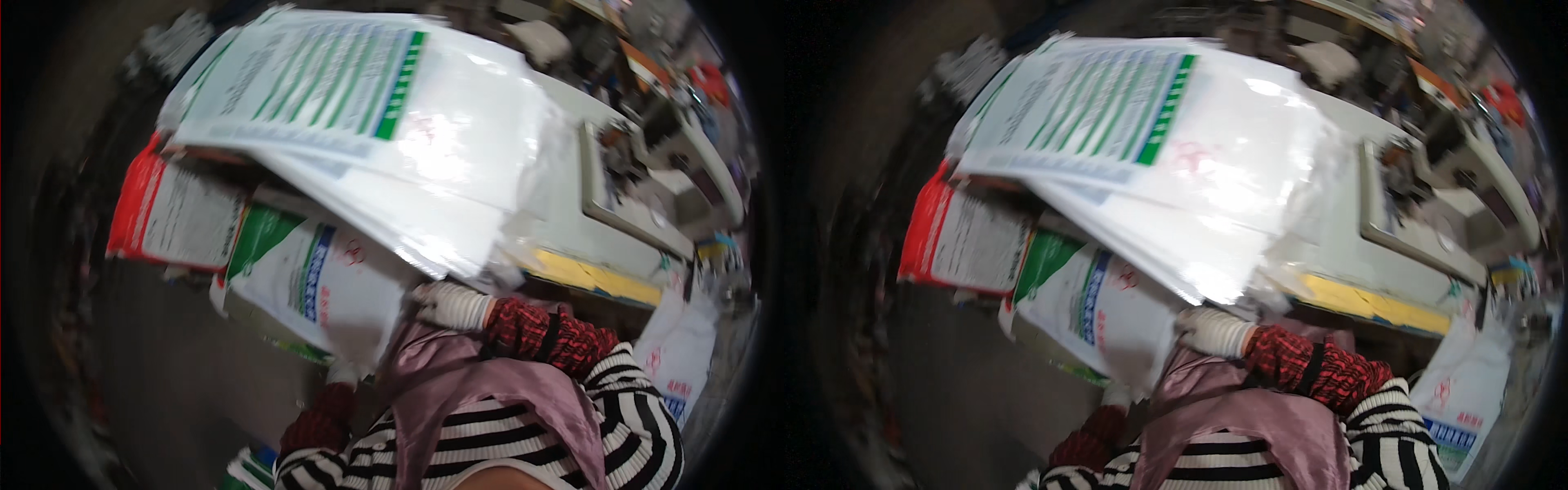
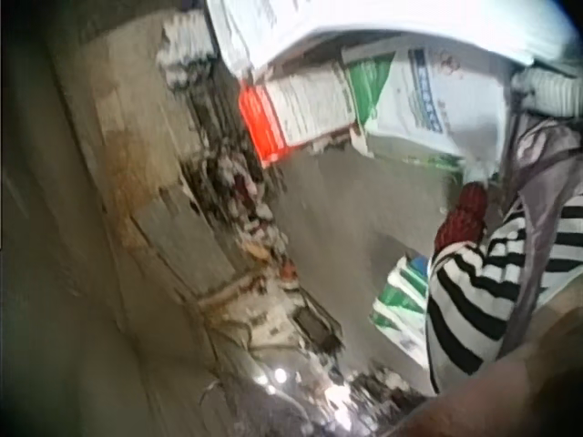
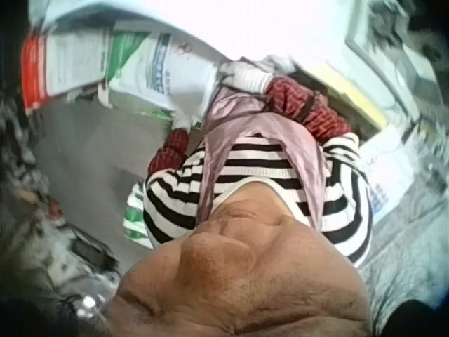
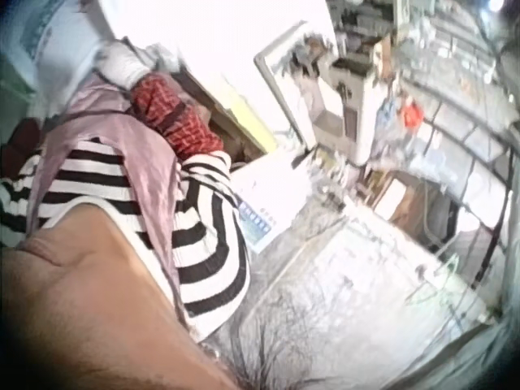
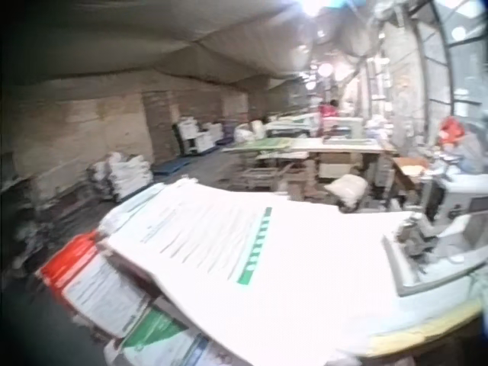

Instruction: Sewing and stacking large industrial plastic bags using a specialized sewing machine.

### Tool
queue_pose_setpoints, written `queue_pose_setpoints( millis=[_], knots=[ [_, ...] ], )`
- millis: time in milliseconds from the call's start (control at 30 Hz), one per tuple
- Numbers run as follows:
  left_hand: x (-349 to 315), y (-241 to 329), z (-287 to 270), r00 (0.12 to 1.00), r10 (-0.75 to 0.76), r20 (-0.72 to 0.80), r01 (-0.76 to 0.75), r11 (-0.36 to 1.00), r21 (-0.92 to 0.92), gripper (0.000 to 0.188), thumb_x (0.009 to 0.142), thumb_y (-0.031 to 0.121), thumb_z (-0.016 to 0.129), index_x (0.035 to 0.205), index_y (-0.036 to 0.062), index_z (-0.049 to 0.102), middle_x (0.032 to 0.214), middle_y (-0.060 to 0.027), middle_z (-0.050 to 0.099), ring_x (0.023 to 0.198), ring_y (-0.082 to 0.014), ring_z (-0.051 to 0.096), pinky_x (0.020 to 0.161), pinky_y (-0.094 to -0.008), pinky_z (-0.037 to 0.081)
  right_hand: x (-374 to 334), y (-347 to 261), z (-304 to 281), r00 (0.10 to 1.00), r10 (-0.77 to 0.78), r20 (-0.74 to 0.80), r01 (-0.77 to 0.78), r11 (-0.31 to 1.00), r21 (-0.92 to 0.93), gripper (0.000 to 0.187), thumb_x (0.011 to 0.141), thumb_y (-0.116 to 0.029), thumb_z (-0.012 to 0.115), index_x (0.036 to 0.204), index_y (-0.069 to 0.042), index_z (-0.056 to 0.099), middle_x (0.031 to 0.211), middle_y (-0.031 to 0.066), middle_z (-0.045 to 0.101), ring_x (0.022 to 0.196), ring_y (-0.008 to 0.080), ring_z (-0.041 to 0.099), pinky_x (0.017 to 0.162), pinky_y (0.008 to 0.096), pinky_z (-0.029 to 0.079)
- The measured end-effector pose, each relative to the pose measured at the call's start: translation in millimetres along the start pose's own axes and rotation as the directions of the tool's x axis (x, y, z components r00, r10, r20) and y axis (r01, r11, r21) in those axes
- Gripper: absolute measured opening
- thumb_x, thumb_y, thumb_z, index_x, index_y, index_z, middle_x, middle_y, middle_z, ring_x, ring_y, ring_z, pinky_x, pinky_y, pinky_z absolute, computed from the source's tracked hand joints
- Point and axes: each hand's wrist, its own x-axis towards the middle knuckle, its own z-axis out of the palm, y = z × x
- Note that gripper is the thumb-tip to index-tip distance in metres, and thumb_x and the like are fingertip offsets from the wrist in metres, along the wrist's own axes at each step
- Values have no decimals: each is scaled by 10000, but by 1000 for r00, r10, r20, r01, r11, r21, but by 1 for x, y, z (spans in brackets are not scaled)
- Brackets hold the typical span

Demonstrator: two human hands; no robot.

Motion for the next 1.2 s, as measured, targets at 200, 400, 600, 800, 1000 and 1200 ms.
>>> queue_pose_setpoints(
  millis=[200,400,600,800,1000,1200],
  knots=[
    [10,123,-172,815,-323,-482,327,942,-78,524,752,272,658,1117,-45,455,1075,-221,554,1028,-394,551,901,-442,444,-38,-52,-140,935,132,-328,-15,942,336,233,877,-105,587,1096,-29,608,948,110,623,906,199,591,832,312,482],
    [55,266,-327,489,-15,-872,-550,771,-321,309,882,29,530,1172,-49,455,1147,-175,497,1057,-252,487,950,-352,379,-68,15,-190,791,489,-369,-570,807,-152,799,766,-425,651,1382,-11,355,1369,290,339,1219,370,431,993,449,385],
    [20,484,-357,421,589,-690,-886,431,-173,267,768,-40,605,1023,13,548,1052,-89,537,940,-192,549,797,-282,485,-86,-4,-119,934,115,-339,-232,916,-327,641,763,-444,657,1267,-69,531,1389,261,349,1280,364,382,1018,425,377],
    [18,618,-272,423,801,-424,-817,539,205,406,680,231,749,993,52,563,989,-102,610,955,-311,557,795,-425,456,-128,30,-133,799,209,-563,-57,960,276,282,806,-293,663,962,-58,672,821,145,672,727,264,652,711,319,513],
    [67,615,-243,499,764,-409,-713,631,307,252,740,201,734,895,29,635,849,-90,652,776,-240,605,706,-373,479,-162,64,-178,518,643,-563,-133,711,690,249,842,-242,633,868,5,656,700,83,632,628,144,555,623,304,469],
    [63,600,-250,710,589,-387,-687,455,-567,158,844,154,669,820,-2,655,695,-12,598,636,-90,496,631,-248,428,-123,112,-200,422,692,-585,81,614,785,261,840,-260,630,916,-11,646,761,58,632,669,125,537,660,284,458]
  ],
)
